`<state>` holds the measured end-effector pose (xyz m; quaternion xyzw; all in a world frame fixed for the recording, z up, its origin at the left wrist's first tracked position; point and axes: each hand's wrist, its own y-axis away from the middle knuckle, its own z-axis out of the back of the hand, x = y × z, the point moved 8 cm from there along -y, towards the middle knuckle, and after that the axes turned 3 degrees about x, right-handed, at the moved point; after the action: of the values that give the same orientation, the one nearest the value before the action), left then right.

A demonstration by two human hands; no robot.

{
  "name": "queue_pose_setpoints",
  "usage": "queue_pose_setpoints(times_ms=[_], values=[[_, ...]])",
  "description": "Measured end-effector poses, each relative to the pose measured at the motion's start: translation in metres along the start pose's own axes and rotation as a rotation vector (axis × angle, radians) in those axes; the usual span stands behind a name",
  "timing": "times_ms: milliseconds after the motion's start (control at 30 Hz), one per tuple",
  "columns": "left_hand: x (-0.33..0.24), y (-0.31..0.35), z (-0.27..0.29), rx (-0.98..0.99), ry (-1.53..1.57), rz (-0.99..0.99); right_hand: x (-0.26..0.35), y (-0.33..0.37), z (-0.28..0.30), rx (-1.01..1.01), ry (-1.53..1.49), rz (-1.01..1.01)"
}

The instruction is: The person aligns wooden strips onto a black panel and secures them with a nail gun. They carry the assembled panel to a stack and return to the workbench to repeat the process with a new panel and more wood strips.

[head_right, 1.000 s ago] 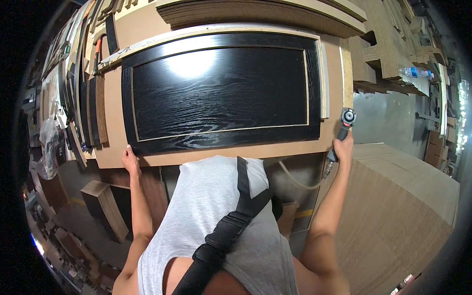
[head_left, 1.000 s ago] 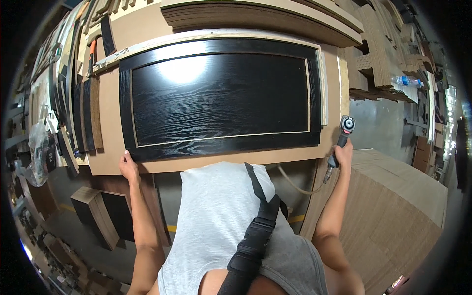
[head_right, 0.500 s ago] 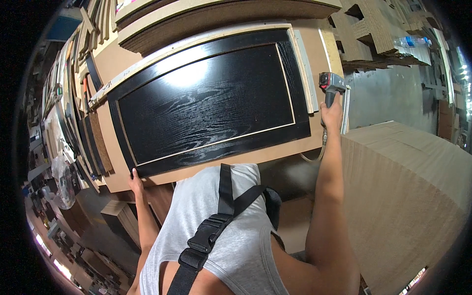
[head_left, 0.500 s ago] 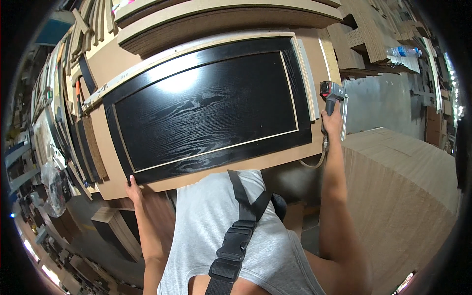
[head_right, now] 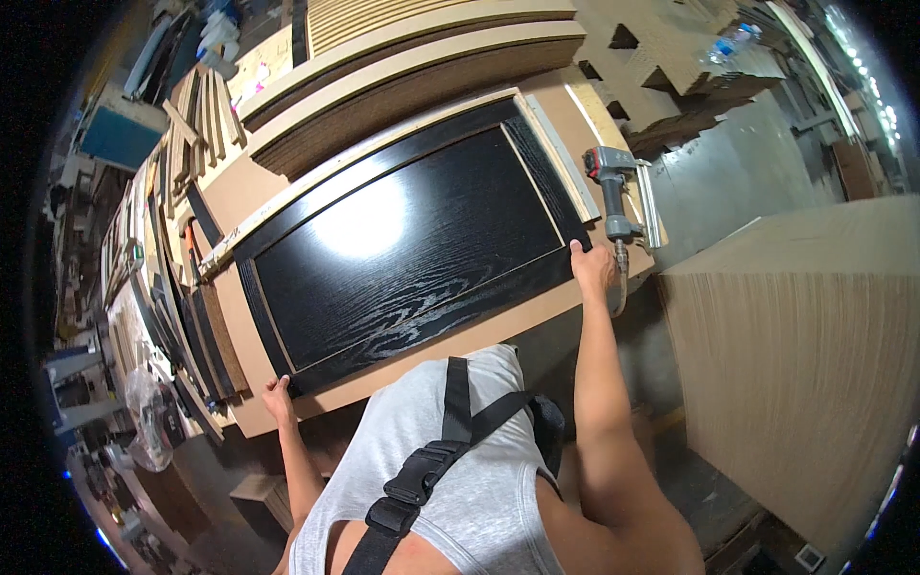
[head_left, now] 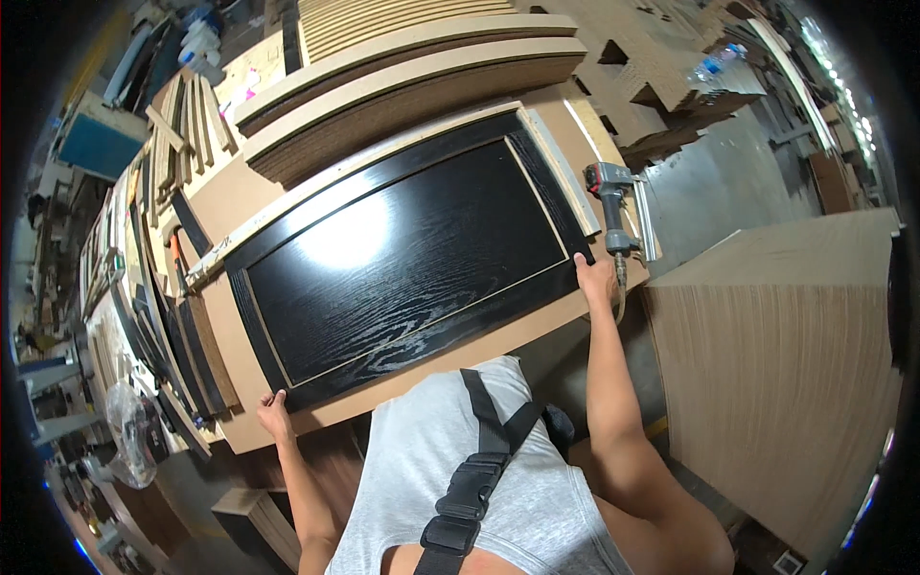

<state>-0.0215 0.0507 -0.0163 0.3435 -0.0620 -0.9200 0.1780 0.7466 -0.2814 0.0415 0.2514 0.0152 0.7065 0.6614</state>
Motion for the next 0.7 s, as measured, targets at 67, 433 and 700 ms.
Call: queue_pose_setpoints(times_ms=[67, 433, 700], values=[[-0.019, -0.01, -0.015, 0.116, 0.109, -0.084, -0.009, 0.0, -0.002, -0.021, -0.026, -0.006], [-0.072, -0.014, -0.01, 0.098, -0.029, -0.279, -0.107, 0.089, -0.032, 0.037, -0.328, -0.038], [-0.055, -0.045, -0.007, 0.152, -0.18, -0.394, -0.205, 0.198, -0.056, -0.146, -0.515, -0.194]])
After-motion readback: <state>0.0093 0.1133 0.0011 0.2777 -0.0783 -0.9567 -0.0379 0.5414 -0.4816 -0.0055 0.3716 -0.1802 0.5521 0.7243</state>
